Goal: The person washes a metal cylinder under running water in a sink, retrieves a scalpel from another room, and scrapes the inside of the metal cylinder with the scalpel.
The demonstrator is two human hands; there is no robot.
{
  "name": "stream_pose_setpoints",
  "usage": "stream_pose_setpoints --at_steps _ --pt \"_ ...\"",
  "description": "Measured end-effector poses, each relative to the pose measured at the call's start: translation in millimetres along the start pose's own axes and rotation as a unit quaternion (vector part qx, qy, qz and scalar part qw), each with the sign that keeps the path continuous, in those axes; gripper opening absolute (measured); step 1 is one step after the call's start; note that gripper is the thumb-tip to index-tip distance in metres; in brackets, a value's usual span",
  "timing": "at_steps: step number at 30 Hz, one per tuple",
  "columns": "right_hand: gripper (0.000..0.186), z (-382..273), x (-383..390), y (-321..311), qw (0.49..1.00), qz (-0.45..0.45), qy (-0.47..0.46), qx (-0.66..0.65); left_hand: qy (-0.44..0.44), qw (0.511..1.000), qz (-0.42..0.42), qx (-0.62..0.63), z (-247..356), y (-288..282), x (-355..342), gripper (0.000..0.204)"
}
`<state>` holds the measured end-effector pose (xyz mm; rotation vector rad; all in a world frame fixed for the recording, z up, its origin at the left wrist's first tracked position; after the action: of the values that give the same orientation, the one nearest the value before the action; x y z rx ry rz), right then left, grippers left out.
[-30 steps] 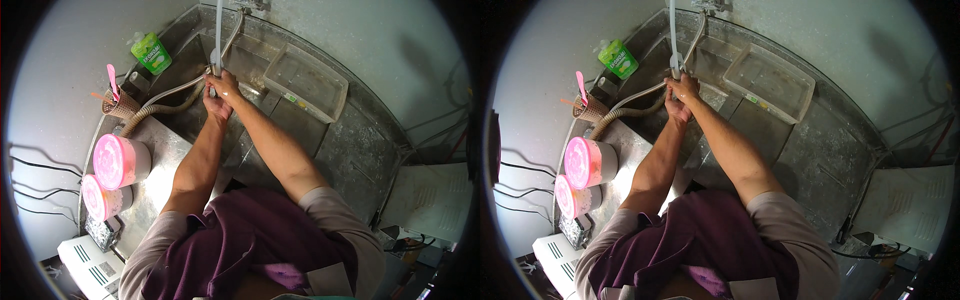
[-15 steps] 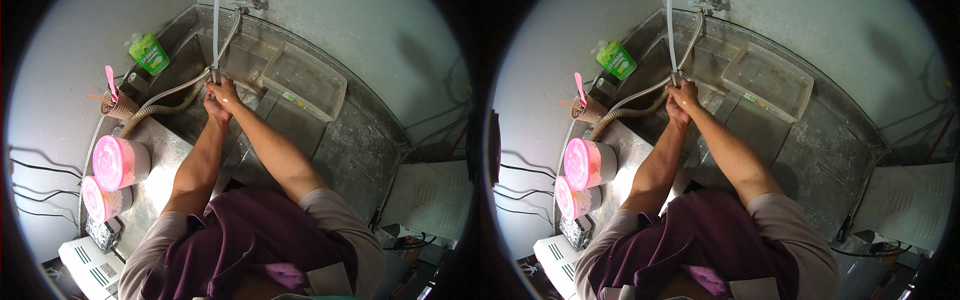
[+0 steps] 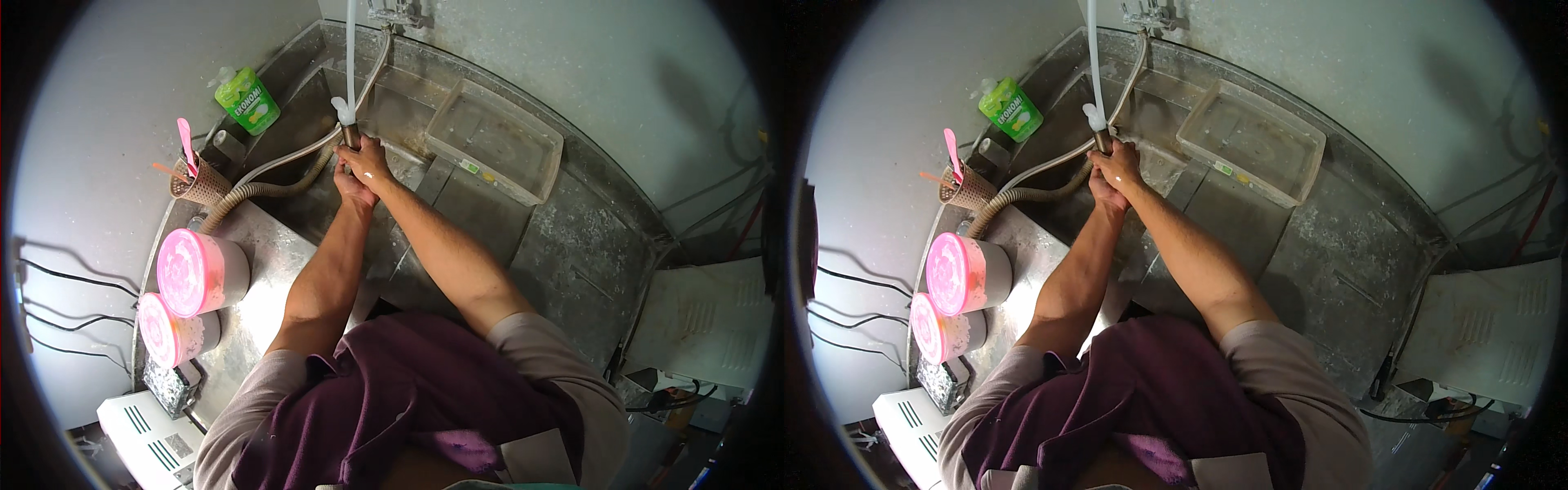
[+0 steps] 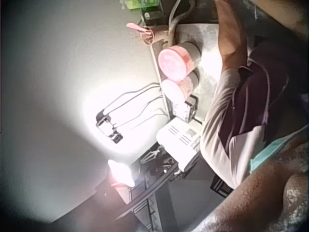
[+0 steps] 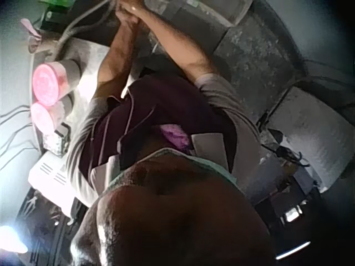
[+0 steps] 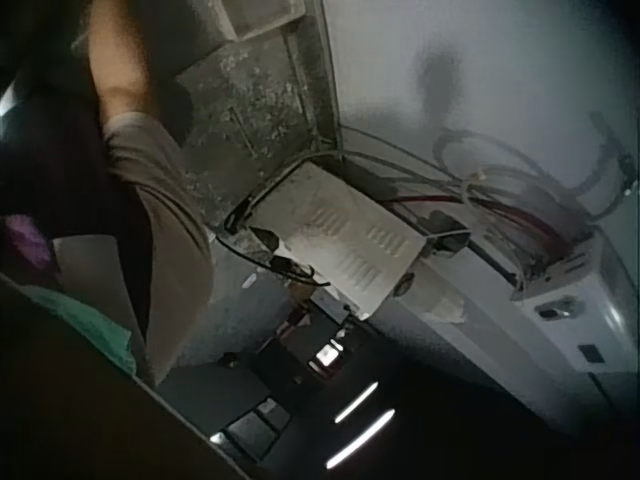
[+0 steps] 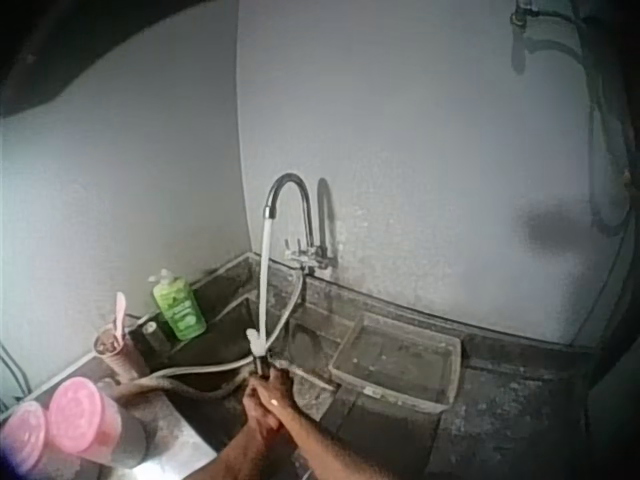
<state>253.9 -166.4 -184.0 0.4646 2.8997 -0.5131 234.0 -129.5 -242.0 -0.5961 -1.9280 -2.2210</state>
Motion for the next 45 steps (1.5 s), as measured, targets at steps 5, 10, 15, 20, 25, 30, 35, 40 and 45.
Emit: stream_pose_setpoints --at_steps 5,10,15,20,25,30,35,40,45 --pt "0.055 0.7 -0.9 -1.1 1.0 0.026 -0.001 0.009 0.007 1.0 -0.008 -0.01 -0.3 10.1 4.5 0.056" --pt "0.055 0.0 -2.8 1.2 1.0 0.02 -0.009 0.022 -0.026 0.999 -0.038 0.017 -1.3 7.6 -1.5 0.057" --pt "0.055 6.3 -5.5 2.1 1.0 0.01 -0.004 0.018 -0.006 0.999 -0.032 -0.008 -5.4 16.9 3.2 0.057" --pt "0.054 1.4 -3.9 -2.8 1.0 0.026 -0.007 -0.011 -0.007 0.999 -0.035 -0.002 -3.5 15.9 3.5 0.056" --pt "0.054 -10.3 -3.3 -8.2 0.999 -0.014 0.027 -0.029 -0.004 1.0 -0.028 0.013 3.0 7.5 -3.1 0.051" --pt "0.048 -4.0 -4.4 -19.0 0.993 -0.001 0.077 -0.086 0.029 0.994 0.098 -0.03 1.9 6.3 4.5 0.044" --pt "0.044 -15.9 6.3 -15.4 0.991 -0.028 0.081 -0.1 0.006 0.999 0.051 0.01 9.6 -6.9 -8.7 0.04" --pt "0.043 -10.7 -2.0 -15.8 0.999 -0.01 0.029 -0.041 0.015 0.997 0.069 -0.007 5.9 -10.8 -16.4 0.038" --pt "0.043 -10.7 -0.4 -14.8 0.998 -0.002 0.017 -0.059 0.019 0.998 0.058 0.003 7.2 -10.0 -12.7 0.038"
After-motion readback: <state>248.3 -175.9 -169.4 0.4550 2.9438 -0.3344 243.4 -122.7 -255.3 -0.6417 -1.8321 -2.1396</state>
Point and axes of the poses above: each hand's wrist, its own x-axis away from the middle knuckle, its own y-axis out of the palm, z = x × y, the point moved 8 cm from there along -x, towards the middle knuckle, and after that the axes turned 13 degrees about z, right-handed, at the moved point
